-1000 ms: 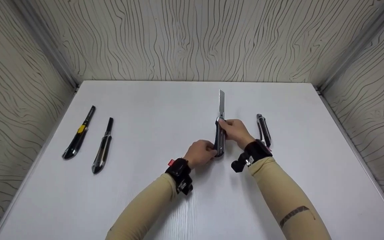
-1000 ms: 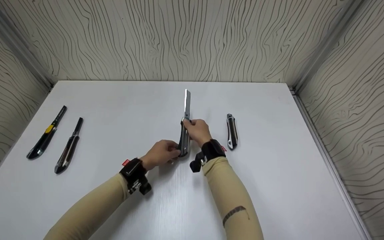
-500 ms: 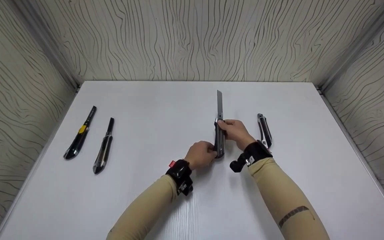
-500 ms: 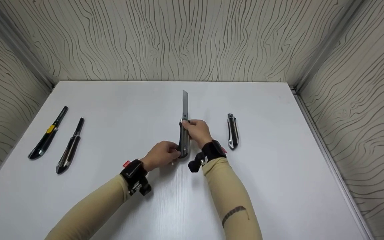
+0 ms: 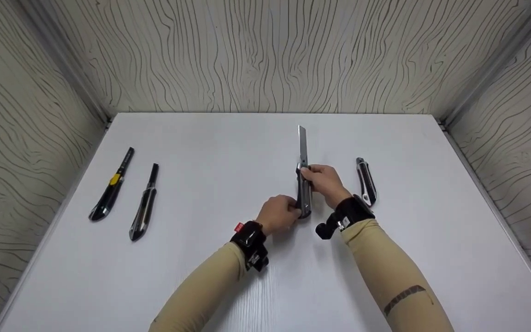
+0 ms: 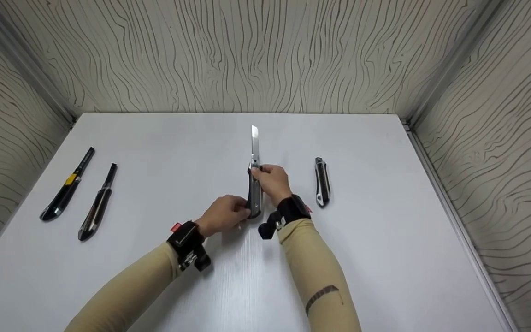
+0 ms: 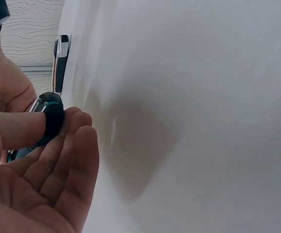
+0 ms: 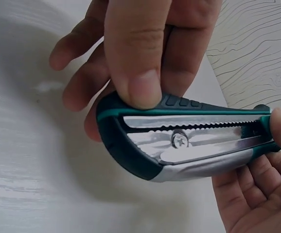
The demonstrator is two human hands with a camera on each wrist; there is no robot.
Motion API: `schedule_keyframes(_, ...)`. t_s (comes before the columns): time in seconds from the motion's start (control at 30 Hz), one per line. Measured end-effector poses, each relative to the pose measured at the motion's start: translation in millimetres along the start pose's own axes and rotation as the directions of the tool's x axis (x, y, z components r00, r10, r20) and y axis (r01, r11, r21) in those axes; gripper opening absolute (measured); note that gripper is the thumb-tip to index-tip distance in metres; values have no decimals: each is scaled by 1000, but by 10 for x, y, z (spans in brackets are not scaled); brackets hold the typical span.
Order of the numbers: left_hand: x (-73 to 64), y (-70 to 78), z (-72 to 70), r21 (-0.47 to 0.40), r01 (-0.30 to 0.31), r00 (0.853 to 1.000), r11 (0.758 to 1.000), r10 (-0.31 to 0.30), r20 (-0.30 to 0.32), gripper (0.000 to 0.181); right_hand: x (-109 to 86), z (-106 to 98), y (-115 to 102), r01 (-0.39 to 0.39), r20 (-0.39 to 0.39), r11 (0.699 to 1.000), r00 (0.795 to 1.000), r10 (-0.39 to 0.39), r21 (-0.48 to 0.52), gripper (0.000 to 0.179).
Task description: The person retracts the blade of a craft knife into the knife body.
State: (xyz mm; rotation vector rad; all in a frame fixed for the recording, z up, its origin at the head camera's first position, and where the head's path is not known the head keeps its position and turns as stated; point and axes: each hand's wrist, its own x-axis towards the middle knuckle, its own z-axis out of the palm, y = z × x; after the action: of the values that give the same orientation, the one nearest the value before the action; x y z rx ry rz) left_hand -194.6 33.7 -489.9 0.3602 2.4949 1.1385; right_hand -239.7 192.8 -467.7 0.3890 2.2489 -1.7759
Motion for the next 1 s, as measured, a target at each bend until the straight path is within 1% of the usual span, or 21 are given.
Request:
schedule_keyframes(0.17, -11, -11, 5, 2, -5, 1000, 1000, 5, -3, 22, 10, 6, 14, 0, 3, 1000, 1000, 0, -10, 31)
schedule_keyframes(0.4, -23, -24, -6, 39, -39, 999, 998, 40, -25, 20, 4, 32, 3, 0, 7, 1000, 1000, 0, 3, 31)
schedule_keyframes(0.67, -22, -35, -8, 32, -35, 999, 999, 36, -24, 20, -4, 45, -10, -3, 5, 1000, 1000, 3, -1, 31)
schedule_keyframes(1.0, -22, -34, -6, 55, -34, 998, 998, 37, -44, 20, 3, 48, 3, 15, 9, 1000, 1000, -15, -5, 29)
